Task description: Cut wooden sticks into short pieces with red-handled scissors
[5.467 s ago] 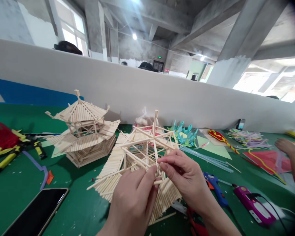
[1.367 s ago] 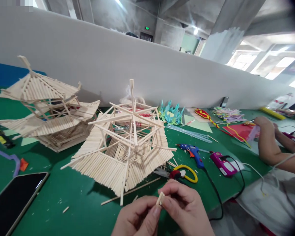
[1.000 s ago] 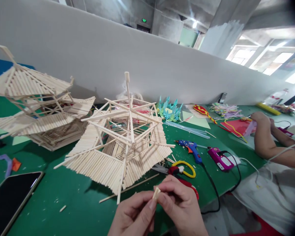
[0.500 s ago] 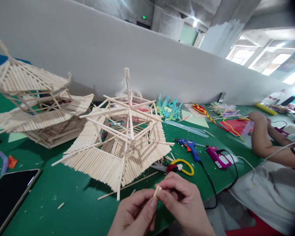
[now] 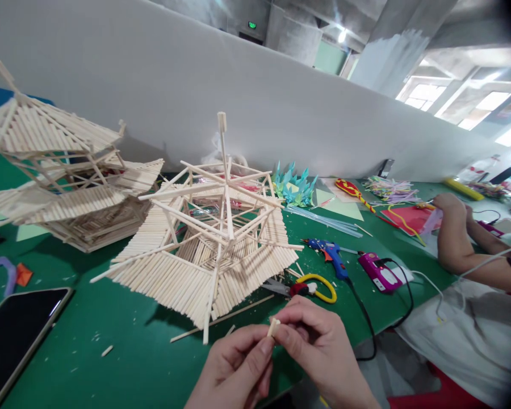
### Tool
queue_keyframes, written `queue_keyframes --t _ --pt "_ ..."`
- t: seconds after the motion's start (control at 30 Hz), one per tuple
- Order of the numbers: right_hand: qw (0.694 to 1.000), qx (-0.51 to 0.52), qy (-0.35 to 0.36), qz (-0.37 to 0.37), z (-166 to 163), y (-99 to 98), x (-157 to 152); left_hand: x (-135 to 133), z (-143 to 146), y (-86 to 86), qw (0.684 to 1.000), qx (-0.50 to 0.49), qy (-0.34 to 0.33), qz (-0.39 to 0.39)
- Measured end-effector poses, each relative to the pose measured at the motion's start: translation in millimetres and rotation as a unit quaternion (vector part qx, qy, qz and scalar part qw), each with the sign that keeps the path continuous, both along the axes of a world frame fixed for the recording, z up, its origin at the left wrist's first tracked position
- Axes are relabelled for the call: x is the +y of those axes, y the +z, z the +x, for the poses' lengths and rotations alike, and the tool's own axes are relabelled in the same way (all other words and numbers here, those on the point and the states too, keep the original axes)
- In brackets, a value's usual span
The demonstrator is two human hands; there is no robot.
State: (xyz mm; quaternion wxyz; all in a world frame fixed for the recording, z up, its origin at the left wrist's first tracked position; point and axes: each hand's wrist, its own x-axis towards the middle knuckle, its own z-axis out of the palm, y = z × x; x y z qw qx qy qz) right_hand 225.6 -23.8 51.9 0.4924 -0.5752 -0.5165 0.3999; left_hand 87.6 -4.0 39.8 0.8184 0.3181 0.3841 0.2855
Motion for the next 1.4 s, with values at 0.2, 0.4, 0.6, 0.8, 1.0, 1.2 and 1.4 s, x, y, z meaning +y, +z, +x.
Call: queue_keyframes --t 0.2,0.4,0.6,0.8,1.0,1.2,1.4 --pt "1.0 0.009 0.009 -0.024 2 -3.5 3 0 1 1.0 1.0 0.009 -0.002 -0.018" --pt "0.997 0.045 0.013 -0.06 0 -7.3 3 1 2 2.1 1.0 0.029 -0.006 -0.001" --pt "0.994 0.052 -0.015 -0.092 -3 -6.3 9 1 4 -4.6 1.0 0.023 -0.009 0.002" --pt "0.992 0.063 -0.02 -0.107 -5 -0.9 11 6 5 -4.4 0.998 -0.021 0.029 -0.047" --pt "0.986 0.115 -0.01 -0.121 -4 3.1 13 5 5 -5.0 0.994 -0.039 0.06 -0.08" --pt "0.979 0.161 -0.004 -0.126 -5 2.3 12 5 4 -2.5 0.998 -0.006 0.04 -0.056" --pt "0.975 0.172 0.002 -0.137 -7 1.7 14 9 7 -0.3 1.0 0.018 -0.012 -0.015"
